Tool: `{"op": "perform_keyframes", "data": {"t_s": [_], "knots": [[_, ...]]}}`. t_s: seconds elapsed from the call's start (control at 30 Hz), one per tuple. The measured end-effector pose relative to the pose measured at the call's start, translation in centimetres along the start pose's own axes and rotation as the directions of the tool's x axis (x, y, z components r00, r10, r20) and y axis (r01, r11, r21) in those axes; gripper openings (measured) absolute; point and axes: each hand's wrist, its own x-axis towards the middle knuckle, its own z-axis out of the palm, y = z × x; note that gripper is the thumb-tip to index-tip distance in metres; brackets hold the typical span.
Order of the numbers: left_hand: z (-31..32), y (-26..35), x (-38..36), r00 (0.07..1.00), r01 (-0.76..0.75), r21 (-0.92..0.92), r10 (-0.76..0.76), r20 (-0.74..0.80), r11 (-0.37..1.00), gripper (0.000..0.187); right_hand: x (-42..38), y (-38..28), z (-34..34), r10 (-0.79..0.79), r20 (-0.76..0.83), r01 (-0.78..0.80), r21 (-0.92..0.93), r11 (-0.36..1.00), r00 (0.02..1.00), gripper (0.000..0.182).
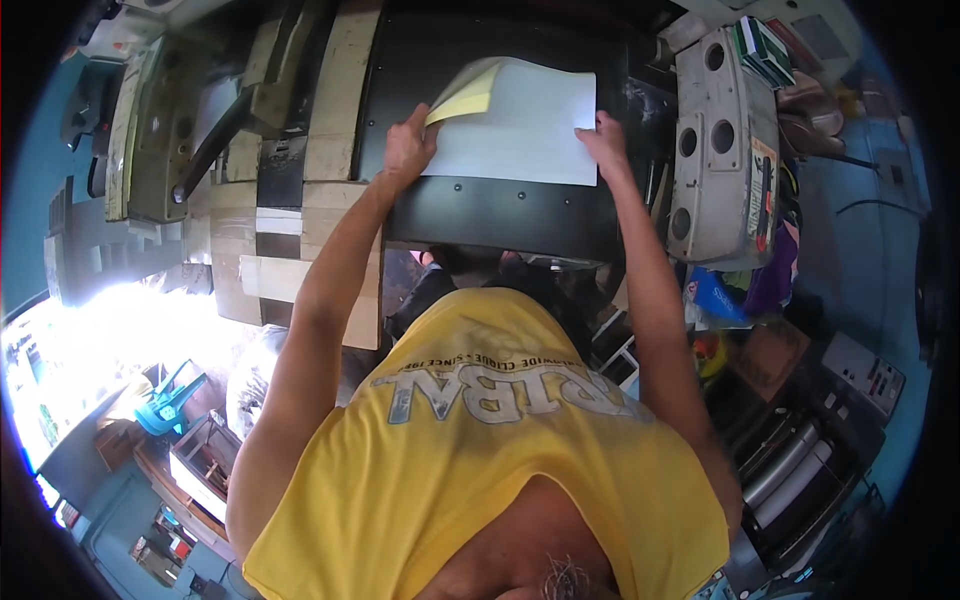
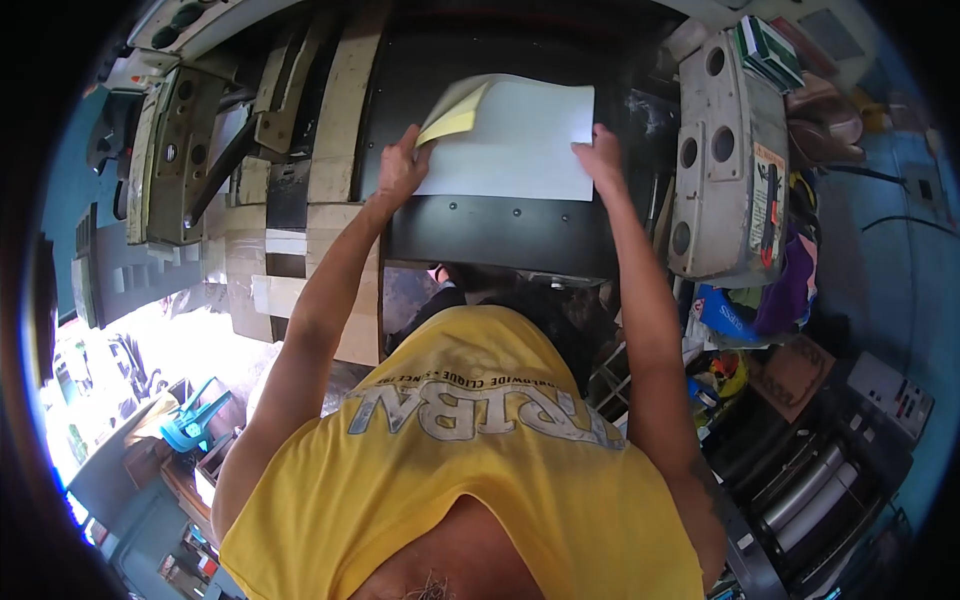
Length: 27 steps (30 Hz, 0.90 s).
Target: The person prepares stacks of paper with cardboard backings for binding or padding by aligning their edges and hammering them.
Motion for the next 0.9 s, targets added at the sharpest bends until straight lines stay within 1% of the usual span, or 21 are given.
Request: {"op": "perform_keyframes", "data": {"t_s": [0.03, 0.07, 0.1, 0.13, 0.17, 0.23, 0.27, 0.3, 0.37, 0.4, 0.43, 0.47, 0.5, 0.57, 0.63, 0.67, 0.7, 0.77, 0.8, 0.83, 0.9], "knots": [[-0.6, 0.3, 0.3, 0.984, 0.138, 0.009, -0.138, 0.109, 0.99, 0.033, -2.1, -3.7, -0.1, -0.172, -0.126, 0.107, -0.407, 0.907, 0.977, 0.045], [-0.6, 0.2, 1.3, 0.942, 0.328, -0.19, -0.306, 0.134, 0.925, 0.036, -3.1, -5.0, 0.1, -0.184, -0.096, 0.121, -0.456, 0.882, 0.978, 0.046], [-0.4, -0.1, 2.7, 0.869, 0.494, -0.372, -0.456, 0.19, 0.786, 0.038, -3.8, -5.9, 0.5, -0.194, -0.062, 0.138, -0.501, 0.854, 0.979, 0.047], [-0.1, -0.4, 3.7, 0.77, 0.622, -0.523, -0.575, 0.275, 0.582, 0.04, -4.4, -6.6, 0.7, -0.201, -0.026, 0.155, -0.544, 0.824, 0.979, 0.049], [0.6, -0.6, 4.4, 0.702, 0.672, -0.495, -0.686, 0.19, 0.551, 0.048, -4.7, -7.1, 0.6, -0.117, -0.015, 0.094, -0.496, 0.863, 0.993, 0.05], [1.5, -1.2, 5.1, 0.793, 0.609, -0.151, -0.597, 0.123, 0.778, 0.046, -2.8, -5.1, 1.7, -0.095, -0.118, 0.057, -0.288, 0.956, 0.988, 0.047], [1.8, -1.1, 5.3, 0.835, 0.539, 0.036, -0.539, 0.109, 0.842, 0.045, -1.4, -3.7, 2.1, -0.074, -0.168, 0.044, -0.178, 0.983, 0.983, 0.046], [1.8, -0.5, 5.3, 0.855, 0.511, 0.024, -0.511, 0.094, 0.859, 0.043, -0.1, -2.9, 2.2, 0.008, -0.198, -0.039, -0.153, 0.987, 0.98, 0.041], [0.8, 1.3, 5.2, 0.893, 0.447, 0.002, -0.446, 0.062, 0.895, 0.038, 0.0, -4.1, 0.9, 0.001, -0.198, -0.007, -0.026, 1.0, 0.98, 0.036], [0.2, 2.1, 5.3, 0.923, 0.383, -0.099, -0.384, 0.017, 0.918, 0.034, -0.1, -4.9, 0.1, -0.003, -0.202, 0.011, 0.036, 0.999, 0.979, 0.034], [-0.7, 2.8, 5.2, 0.945, 0.311, -0.197, -0.324, -0.036, 0.93, 0.03, -0.2, -5.0, -0.2, -0.048, -0.219, 0.075, 0.12, 0.99, 0.975, 0.026], [-1.6, 3.3, 5.1, 0.958, 0.234, -0.287, -0.271, -0.095, 0.929, 0.026, -1.1, -6.0, -0.9, -0.077, -0.236, 0.13, 0.219, 0.967, 0.969, 0.026], [-2.5, 3.7, 4.8, 0.958, 0.216, -0.448, -0.277, -0.074, 0.867, 0.025, -2.3, -6.8, -1.8, -0.103, -0.252, 0.182, 0.315, 0.931, 0.962, 0.027], [-4.4, 4.6, 4.2, 0.961, 0.172, -0.726, -0.276, -0.026, 0.666, 0.023, -5.1, -9.0, -3.4, -0.149, -0.271, 0.266, 0.47, 0.841, 0.951, 0.03], [-6.6, 6.5, 2.8, 0.961, 0.173, -0.829, -0.274, 0.025, 0.531, 0.024, -7.2, -10.4, -4.2, -0.195, -0.283, 0.33, 0.583, 0.742, 0.939, 0.034], [-7.2, 6.8, 2.4, 0.962, 0.175, -0.872, -0.269, 0.052, 0.457, 0.025, -7.7, -10.5, -4.1, -0.19, -0.288, 0.331, 0.593, 0.734, 0.939, 0.035], [-6.9, 5.5, 1.9, 0.975, 0.141, -0.877, -0.216, 0.044, 0.459, 0.03, -8.2, -10.5, -3.7, -0.184, -0.292, 0.33, 0.603, 0.726, 0.939, 0.036], [-6.4, 4.9, 1.7, 0.985, 0.145, -0.82, -0.163, 0.064, 0.554, 0.03, -8.5, -10.0, -3.3, -0.182, -0.254, 0.303, 0.614, 0.729, 0.95, 0.037], [-6.1, 4.5, 1.7, 0.988, 0.144, -0.787, -0.138, 0.075, 0.6, 0.03, -8.4, -9.8, -3.4, -0.235, -0.244, 0.331, 0.519, 0.788, 0.941, 0.036], [-6.2, 3.8, 2.1, 0.989, 0.148, -0.785, -0.088, 0.119, 0.601, 0.031, -8.2, -9.9, -3.4, -0.254, -0.223, 0.331, 0.462, 0.823, 0.941, 0.036], [-5.4, 2.9, 2.9, 0.988, 0.153, -0.755, -0.113, 0.105, 0.637, 0.03, -7.6, -9.8, -3.6, -0.293, -0.22, 0.358, 0.38, 0.853, 0.931, 0.035]]}}
